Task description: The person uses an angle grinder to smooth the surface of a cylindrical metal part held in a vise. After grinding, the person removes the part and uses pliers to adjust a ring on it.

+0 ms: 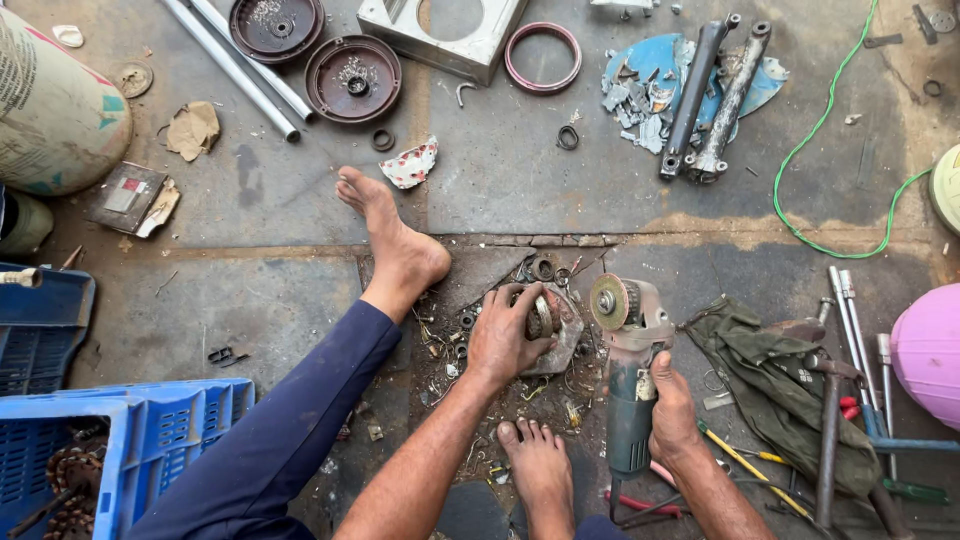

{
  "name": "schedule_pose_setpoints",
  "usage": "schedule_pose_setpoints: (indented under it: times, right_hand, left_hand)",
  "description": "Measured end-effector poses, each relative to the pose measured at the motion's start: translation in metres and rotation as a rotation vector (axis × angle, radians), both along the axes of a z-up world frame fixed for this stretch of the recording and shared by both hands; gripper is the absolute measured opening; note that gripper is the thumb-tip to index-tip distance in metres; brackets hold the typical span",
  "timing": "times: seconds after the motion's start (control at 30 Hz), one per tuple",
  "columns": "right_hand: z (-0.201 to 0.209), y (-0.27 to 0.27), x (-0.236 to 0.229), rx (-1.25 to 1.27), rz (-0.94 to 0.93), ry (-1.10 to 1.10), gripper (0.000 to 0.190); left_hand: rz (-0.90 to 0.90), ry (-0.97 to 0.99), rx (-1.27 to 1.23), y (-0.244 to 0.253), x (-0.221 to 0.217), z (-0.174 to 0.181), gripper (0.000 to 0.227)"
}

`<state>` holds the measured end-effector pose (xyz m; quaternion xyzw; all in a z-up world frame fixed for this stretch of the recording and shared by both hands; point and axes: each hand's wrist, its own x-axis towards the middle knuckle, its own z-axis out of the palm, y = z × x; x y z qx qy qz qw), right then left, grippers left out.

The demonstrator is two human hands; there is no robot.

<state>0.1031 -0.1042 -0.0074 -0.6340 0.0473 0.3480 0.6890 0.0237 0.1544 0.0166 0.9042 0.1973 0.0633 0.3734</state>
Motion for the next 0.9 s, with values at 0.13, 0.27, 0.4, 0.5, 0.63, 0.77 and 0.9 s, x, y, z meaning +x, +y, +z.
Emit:
schedule_pose_setpoints:
  times: [0.13, 0.27, 0.4, 0.5, 0.63, 0.77, 0.9]
  right_hand:
    - [0.002, 0.006, 0.001, -0.004, 0.009, 0.026, 0.069]
    - [0.002, 0.003, -0.002, -0.004, 0.035, -0.007, 0.072]
    - [0.008, 0.008, -0.001, 0.003, 0.065, -0.002, 0.073]
    - [0.012, 0.011, -0.005, 0.005, 0.057, -0.009, 0.073]
    - [0.015, 0.013, -0.005, -0.01, 0.076, -0.009, 0.074]
    - [0.015, 0.018, -0.004, 0.008, 0.058, 0.033, 0.072]
    - [0.013, 0.021, -0.006, 0.057, 0.049, 0.029, 0.074]
  left_hand:
    - [0.013, -0.09, -0.019, 0.001, -0.003, 0.004, 0.089]
    - [0.05, -0.031, -0.044, -0.009, -0.007, 0.004, 0.091]
    - [0.043, -0.03, 0.018, -0.004, -0.007, 0.001, 0.108]
    - [0.08, -0.1, 0.045, -0.007, -0.017, -0.007, 0.123]
    - [0.045, -0.194, 0.017, -0.033, -0.042, -0.009, 0.142]
    - [0.012, -0.032, -0.278, -0.091, -0.071, 0.004, 0.134]
    - [0.003, -0.092, -0.416, -0.136, -0.077, 0.017, 0.1]
